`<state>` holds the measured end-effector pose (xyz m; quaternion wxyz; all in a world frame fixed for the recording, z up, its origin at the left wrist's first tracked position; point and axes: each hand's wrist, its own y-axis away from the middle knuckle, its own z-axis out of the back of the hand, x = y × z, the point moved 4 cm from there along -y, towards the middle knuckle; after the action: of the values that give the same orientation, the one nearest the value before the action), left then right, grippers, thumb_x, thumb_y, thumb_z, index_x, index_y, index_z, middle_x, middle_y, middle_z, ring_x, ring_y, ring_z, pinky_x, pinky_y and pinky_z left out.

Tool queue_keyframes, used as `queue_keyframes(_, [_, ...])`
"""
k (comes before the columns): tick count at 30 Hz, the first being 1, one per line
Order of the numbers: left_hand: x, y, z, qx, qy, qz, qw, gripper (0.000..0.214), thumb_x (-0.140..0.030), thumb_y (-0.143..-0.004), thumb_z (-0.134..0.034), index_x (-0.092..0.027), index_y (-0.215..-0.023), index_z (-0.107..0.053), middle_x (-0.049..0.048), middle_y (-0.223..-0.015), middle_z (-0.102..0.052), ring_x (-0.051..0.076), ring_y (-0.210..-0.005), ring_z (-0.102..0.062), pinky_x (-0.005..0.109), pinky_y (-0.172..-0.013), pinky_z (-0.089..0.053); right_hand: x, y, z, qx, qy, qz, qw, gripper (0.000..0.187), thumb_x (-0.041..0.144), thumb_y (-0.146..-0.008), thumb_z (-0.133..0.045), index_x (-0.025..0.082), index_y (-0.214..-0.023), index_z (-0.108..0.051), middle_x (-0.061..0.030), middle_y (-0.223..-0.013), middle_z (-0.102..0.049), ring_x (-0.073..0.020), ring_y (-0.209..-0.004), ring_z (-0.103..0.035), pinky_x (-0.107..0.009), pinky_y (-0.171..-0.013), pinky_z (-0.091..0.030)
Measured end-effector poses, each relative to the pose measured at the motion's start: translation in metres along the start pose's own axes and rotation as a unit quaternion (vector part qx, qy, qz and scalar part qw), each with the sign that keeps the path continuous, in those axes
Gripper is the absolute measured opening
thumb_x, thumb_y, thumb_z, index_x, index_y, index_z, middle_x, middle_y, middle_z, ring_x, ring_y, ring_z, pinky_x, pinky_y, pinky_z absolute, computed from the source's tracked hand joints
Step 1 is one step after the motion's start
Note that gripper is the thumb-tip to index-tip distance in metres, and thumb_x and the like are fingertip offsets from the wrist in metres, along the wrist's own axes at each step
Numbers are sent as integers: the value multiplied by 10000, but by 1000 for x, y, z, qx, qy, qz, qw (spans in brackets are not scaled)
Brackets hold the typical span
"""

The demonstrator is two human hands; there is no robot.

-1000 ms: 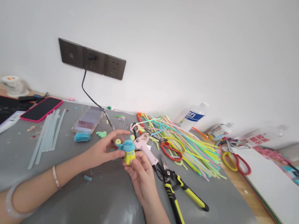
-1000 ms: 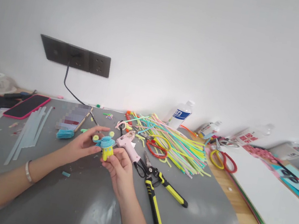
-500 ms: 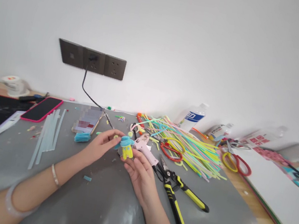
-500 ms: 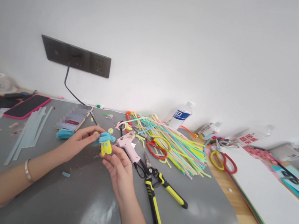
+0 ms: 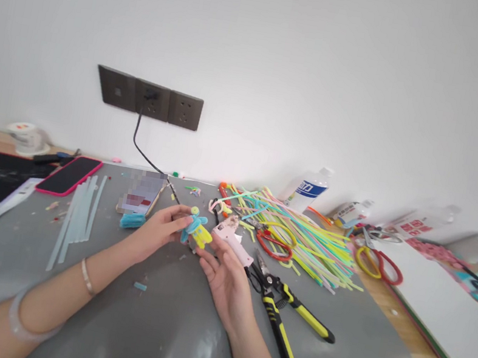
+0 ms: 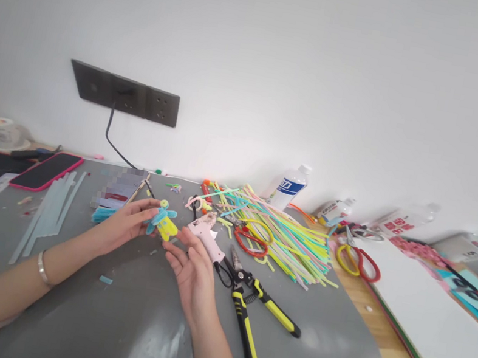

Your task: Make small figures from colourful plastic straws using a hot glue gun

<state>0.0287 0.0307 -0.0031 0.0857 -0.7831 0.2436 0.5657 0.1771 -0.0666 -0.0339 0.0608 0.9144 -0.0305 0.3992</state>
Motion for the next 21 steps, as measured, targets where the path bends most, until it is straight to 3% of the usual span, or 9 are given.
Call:
queue_keyframes(3, [-9,-4,8,-32,10,-22,999,474,-449,-608,-868,-169,-922,-651,33,-825,-696,150,-713,-622,265,-610,-539,1,1,-2,4,-4,-2,1000,377,354,-765,-753,235,-1121,-715,-77,-1223,-699,-254,-1035,-696,-352,-895,-535])
queue_keyframes(7, [-21,-10,27,-119,-12,-99,988,462,-458,-575,-876,-179,-859,-641,-28,-718,-645,109,-658,-597,216,-597,-514,2,0,-2,6,6,1,1000,384,371,-751,-760,232,-1102,-692,-89,-1233,-691,-253,-1031,-688,-369,-909,-520])
queue_keyframes(11, [-25,-12,38,-176,-51,-166,969,388,-432,-634,-846,-182,-843,-635,-58,-650,-583,86,-615,-553,174,-540,-446,2,2,-5,28,6,-1,1000,276,410,-763,-752,216,-943,-671,-54,-957,-735,-202,-856,-691,-321,-793,-524])
queue_keyframes(15, [-23,-11,36,-158,-3,-177,971,407,-423,-660,-832,-188,-900,-602,-43,-722,-625,91,-588,-581,196,-535,-476,2,10,-15,97,26,-10,995,307,467,-822,-686,206,-720,-560,41,-543,-536,-140,-535,-554,-258,-580,-438])
queue_keyframes(18, [-26,-11,33,-123,83,-163,975,392,-406,-678,-831,-192,-896,-585,-73,-671,-589,45,-446,-497,164,-434,-411,0,18,-23,164,46,-38,985,363,500,-825,-674,204,-677,-526,68,-462,-432,-144,-496,-528,-249,-552,-392])
queue_keyframes(21, [-33,-12,36,-102,182,-160,965,328,-354,-699,-825,-171,-802,-573,-88,-608,-540,-1,-364,-360,142,-377,-336,-2,22,-27,213,45,-60,974,364,501,-817,-684,196,-681,-538,64,-456,-447,-149,-496,-544,-244,-547,-384])
